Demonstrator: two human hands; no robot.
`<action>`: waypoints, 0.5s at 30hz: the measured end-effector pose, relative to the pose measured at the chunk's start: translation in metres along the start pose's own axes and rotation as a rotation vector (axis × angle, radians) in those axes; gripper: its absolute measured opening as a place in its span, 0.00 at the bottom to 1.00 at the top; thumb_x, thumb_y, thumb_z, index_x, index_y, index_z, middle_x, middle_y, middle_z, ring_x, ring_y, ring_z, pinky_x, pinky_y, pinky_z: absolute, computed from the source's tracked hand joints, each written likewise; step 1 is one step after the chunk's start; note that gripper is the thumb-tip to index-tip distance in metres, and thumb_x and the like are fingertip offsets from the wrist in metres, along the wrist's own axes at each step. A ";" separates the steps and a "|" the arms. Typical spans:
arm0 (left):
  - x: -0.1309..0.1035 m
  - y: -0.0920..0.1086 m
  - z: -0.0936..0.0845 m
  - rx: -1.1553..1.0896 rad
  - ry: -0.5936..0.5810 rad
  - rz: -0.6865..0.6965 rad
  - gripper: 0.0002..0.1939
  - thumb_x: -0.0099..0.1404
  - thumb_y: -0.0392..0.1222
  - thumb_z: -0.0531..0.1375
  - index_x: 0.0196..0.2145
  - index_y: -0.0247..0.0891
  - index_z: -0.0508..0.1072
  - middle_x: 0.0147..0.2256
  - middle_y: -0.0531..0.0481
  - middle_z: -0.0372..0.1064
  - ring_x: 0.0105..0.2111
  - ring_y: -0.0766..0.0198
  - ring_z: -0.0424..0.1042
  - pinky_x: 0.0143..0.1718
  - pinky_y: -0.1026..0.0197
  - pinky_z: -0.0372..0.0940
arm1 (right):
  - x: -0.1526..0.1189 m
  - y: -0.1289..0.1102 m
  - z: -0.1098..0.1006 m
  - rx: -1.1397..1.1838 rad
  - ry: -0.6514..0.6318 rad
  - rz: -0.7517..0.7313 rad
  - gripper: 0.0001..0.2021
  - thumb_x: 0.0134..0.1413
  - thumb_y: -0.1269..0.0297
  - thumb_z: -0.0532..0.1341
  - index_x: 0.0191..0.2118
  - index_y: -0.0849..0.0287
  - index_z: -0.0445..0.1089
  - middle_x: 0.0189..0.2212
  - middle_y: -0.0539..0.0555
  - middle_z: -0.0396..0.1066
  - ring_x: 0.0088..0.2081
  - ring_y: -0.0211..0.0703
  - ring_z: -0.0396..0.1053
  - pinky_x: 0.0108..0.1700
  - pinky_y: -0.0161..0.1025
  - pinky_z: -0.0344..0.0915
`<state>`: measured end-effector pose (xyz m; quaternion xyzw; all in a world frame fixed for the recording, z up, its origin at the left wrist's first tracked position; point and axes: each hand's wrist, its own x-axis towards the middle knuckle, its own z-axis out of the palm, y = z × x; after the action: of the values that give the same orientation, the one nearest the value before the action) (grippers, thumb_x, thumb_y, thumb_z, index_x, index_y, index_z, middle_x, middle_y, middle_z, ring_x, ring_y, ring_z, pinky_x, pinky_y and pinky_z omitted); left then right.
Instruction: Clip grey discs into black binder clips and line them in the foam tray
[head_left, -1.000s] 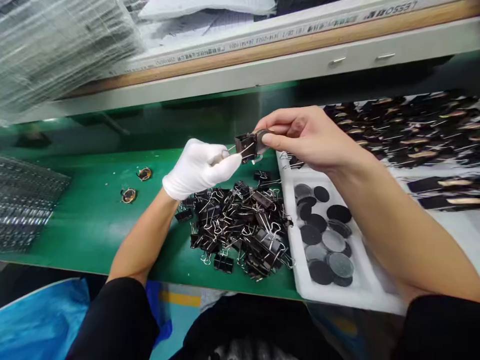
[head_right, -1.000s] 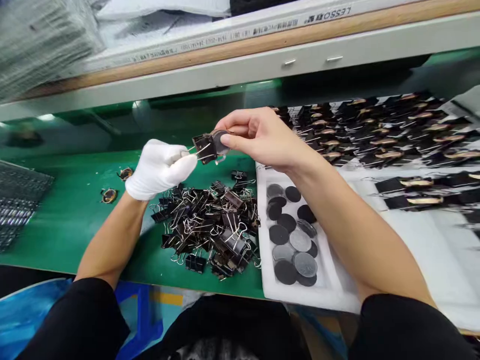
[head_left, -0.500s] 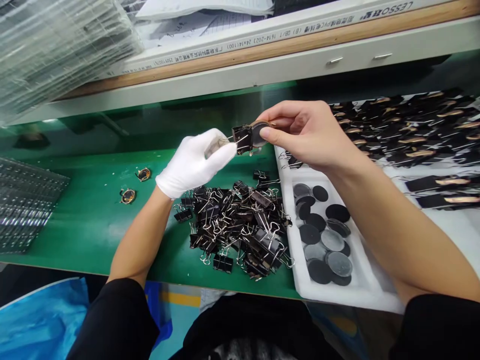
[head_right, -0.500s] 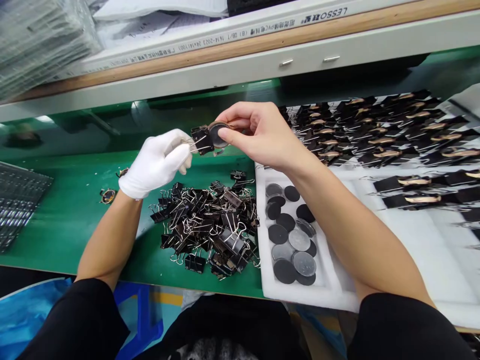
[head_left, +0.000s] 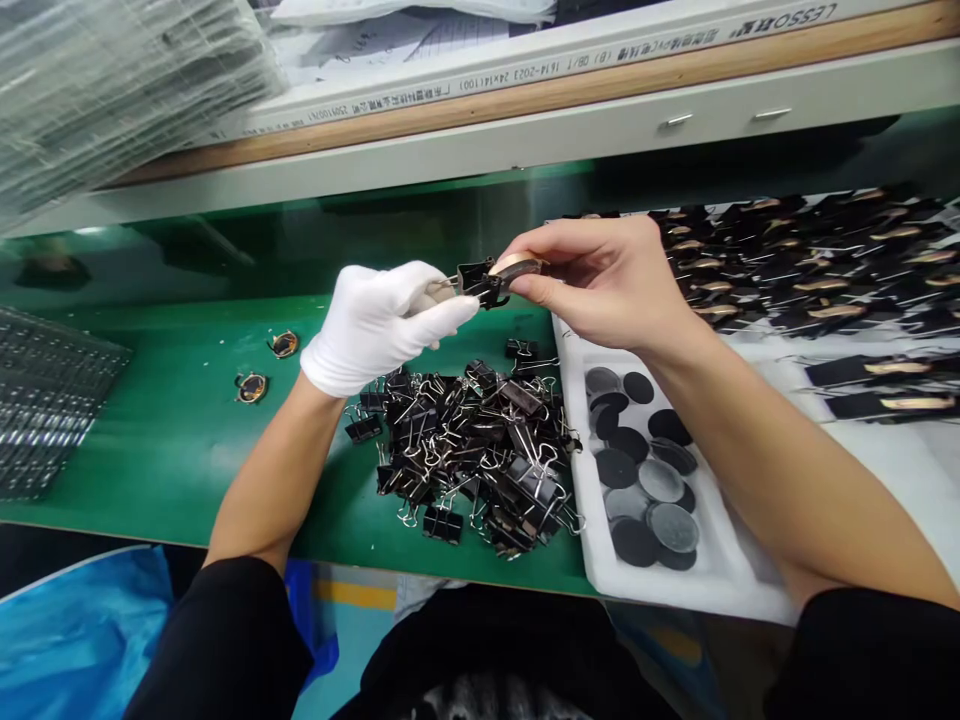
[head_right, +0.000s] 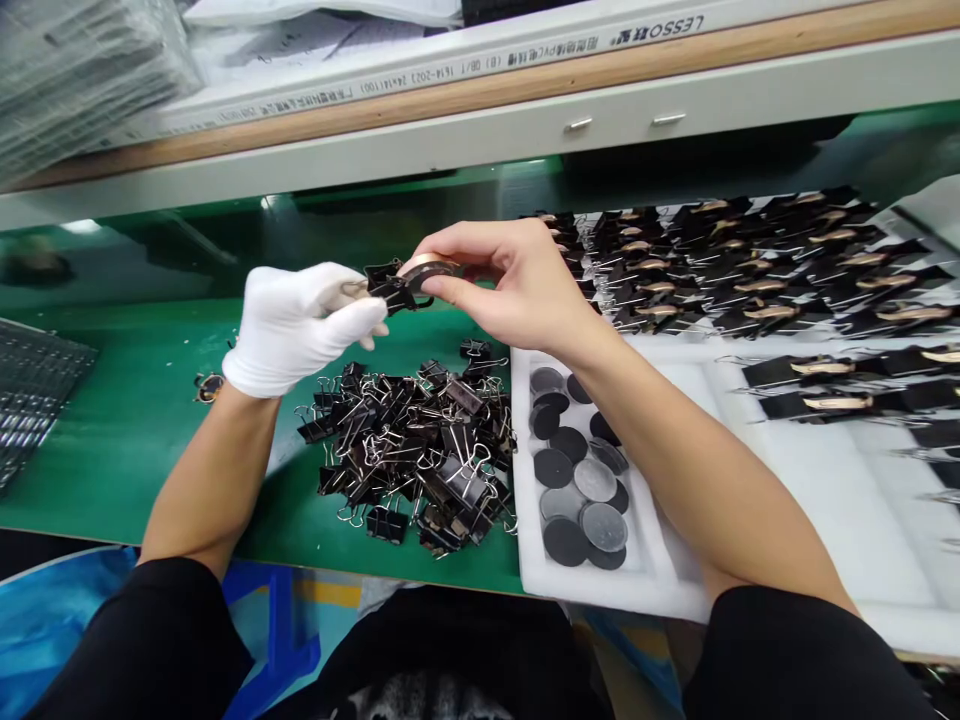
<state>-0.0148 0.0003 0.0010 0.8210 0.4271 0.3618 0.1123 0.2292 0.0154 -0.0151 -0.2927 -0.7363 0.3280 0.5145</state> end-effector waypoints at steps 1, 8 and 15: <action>0.000 0.000 0.001 0.020 0.016 0.012 0.22 0.70 0.60 0.65 0.33 0.37 0.79 0.22 0.52 0.77 0.20 0.67 0.76 0.23 0.65 0.67 | 0.000 0.000 0.000 -0.016 0.003 -0.017 0.14 0.59 0.50 0.72 0.41 0.55 0.83 0.38 0.53 0.81 0.40 0.45 0.78 0.44 0.43 0.79; 0.001 -0.004 0.006 0.035 0.056 0.049 0.24 0.70 0.64 0.64 0.33 0.38 0.79 0.22 0.52 0.78 0.21 0.66 0.77 0.25 0.65 0.68 | -0.001 0.004 0.005 -0.098 0.055 -0.061 0.12 0.63 0.53 0.69 0.41 0.57 0.83 0.37 0.52 0.81 0.37 0.42 0.76 0.39 0.40 0.74; 0.001 -0.006 0.003 0.150 0.033 0.065 0.23 0.70 0.64 0.63 0.33 0.39 0.79 0.24 0.52 0.79 0.24 0.65 0.78 0.27 0.63 0.68 | -0.005 0.001 0.006 -0.161 0.058 0.015 0.09 0.62 0.57 0.69 0.42 0.54 0.84 0.37 0.52 0.82 0.38 0.45 0.75 0.40 0.43 0.73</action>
<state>-0.0161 0.0049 -0.0030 0.8345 0.4278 0.3457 0.0314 0.2248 0.0113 -0.0208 -0.3481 -0.7428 0.2630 0.5079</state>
